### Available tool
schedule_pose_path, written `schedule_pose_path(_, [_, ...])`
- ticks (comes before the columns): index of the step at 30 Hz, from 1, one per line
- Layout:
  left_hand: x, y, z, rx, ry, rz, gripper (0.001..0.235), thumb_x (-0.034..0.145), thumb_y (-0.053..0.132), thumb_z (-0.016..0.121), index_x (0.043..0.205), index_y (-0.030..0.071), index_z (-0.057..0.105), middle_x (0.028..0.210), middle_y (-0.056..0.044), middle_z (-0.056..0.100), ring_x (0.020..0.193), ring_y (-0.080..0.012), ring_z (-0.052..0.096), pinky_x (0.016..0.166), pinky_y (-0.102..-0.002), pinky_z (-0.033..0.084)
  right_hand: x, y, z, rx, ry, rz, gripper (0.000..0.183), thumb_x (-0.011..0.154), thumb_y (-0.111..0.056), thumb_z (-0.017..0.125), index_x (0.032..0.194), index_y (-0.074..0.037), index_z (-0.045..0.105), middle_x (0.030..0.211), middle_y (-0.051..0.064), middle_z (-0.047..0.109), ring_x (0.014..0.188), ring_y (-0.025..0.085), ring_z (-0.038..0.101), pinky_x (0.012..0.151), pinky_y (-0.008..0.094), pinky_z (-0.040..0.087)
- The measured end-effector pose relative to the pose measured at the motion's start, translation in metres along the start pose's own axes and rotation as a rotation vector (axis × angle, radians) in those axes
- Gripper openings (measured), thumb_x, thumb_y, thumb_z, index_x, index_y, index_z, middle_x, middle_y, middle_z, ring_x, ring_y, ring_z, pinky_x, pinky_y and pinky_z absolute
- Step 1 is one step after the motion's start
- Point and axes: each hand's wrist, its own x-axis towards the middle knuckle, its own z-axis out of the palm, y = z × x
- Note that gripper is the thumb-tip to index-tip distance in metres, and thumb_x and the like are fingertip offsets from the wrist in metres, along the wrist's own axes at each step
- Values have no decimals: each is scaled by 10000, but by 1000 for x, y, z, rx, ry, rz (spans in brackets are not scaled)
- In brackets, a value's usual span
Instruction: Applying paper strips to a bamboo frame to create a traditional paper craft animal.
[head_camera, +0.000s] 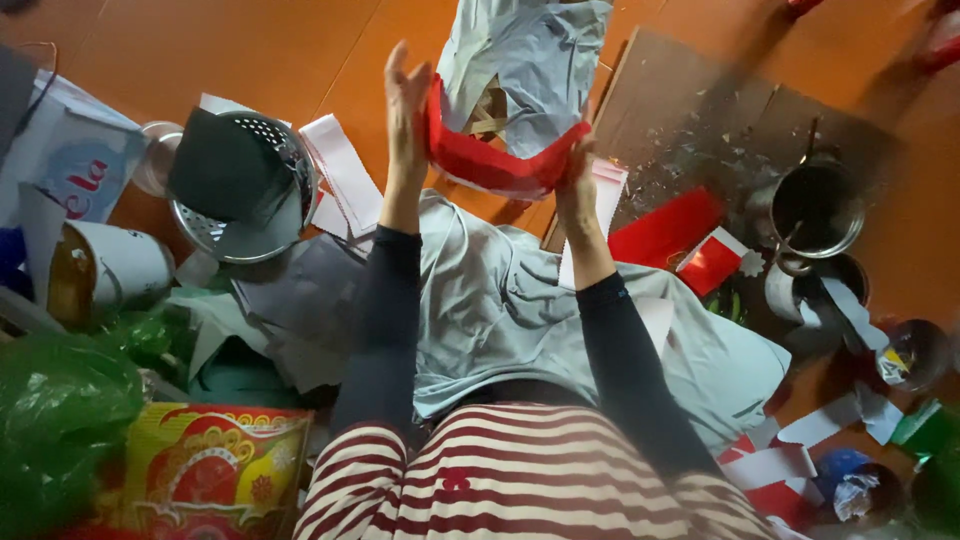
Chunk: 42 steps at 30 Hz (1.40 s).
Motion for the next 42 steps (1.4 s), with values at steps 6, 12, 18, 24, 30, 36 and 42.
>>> schedule_pose_path(6, [-46, 54, 57, 429, 278, 179, 754, 1127, 624, 363, 1557, 21, 510, 1599, -198, 508, 1556, -304, 410, 1353, -457, 274, -7, -58, 75, -405, -40, -442, 897, 1039, -756, 382, 1722, -265, 70, 1771, 120, 108, 1664, 313, 76, 1412, 519, 64])
schedule_pose_path(12, [-52, 68, 78, 497, 51, 163, 836, 1099, 678, 286, 1607, 22, 389, 1703, -161, 351, 1626, -281, 282, 1365, -405, 180, 22, -46, 55, -584, -10, -427, 778, 1138, -616, 393, 1729, -211, 90, 1779, 58, 24, 1666, 256, -24, 1371, 485, -14])
schedule_pose_path(18, [-47, 51, 62, 355, 38, 76, 869, 1092, 694, 272, 1613, 10, 399, 1706, -162, 366, 1624, -270, 299, 1369, -399, 178, 14, -61, 59, -600, -42, -352, 788, 1157, -571, 398, 1724, -195, 1, 1772, 48, -78, 1654, 241, -95, 1406, 466, 50])
schedule_pose_path(24, [-92, 10, 20, 222, 157, 107, 784, 1127, 621, 297, 1629, 22, 358, 1698, -137, 387, 1582, -240, 333, 1350, -389, 188, -47, -42, -27, -958, -119, -167, 700, 1056, -473, 543, 1568, -116, 228, 1554, 155, 230, 1375, 359, 400, 1160, 452, 288])
schedule_pose_path(30, [-206, -65, 53, 1489, 81, 338, 713, 1093, 504, 532, 1484, -72, 378, 1383, -197, 556, 1220, -310, 550, 1016, -417, 446, -128, 5, -137, -1636, -256, 125, 579, 827, -368, 773, 1292, -48, 642, 1178, 244, 640, 1109, 431, 593, 948, 531, 490])
schedule_pose_path(36, [-245, -200, 99, 587, -9, -430, 274, 1053, 195, 602, 1218, -20, 647, 1010, -78, 707, 925, -143, 635, 833, -273, 531, -175, 7, -122, -1911, -175, 273, 489, 877, -164, 731, 1351, -240, 637, 1275, 88, 634, 1257, 331, 587, 984, 522, 504])
schedule_pose_path(42, [-236, -215, 135, 1138, -164, -641, 458, 897, 259, 771, 1224, 11, 567, 1012, -233, 725, 965, -403, 691, 816, -460, 541, -173, 1, -127, -1898, -76, 139, 611, 903, -77, 586, 1498, -195, 512, 1526, 169, 473, 1370, 405, 464, 981, 608, 446])
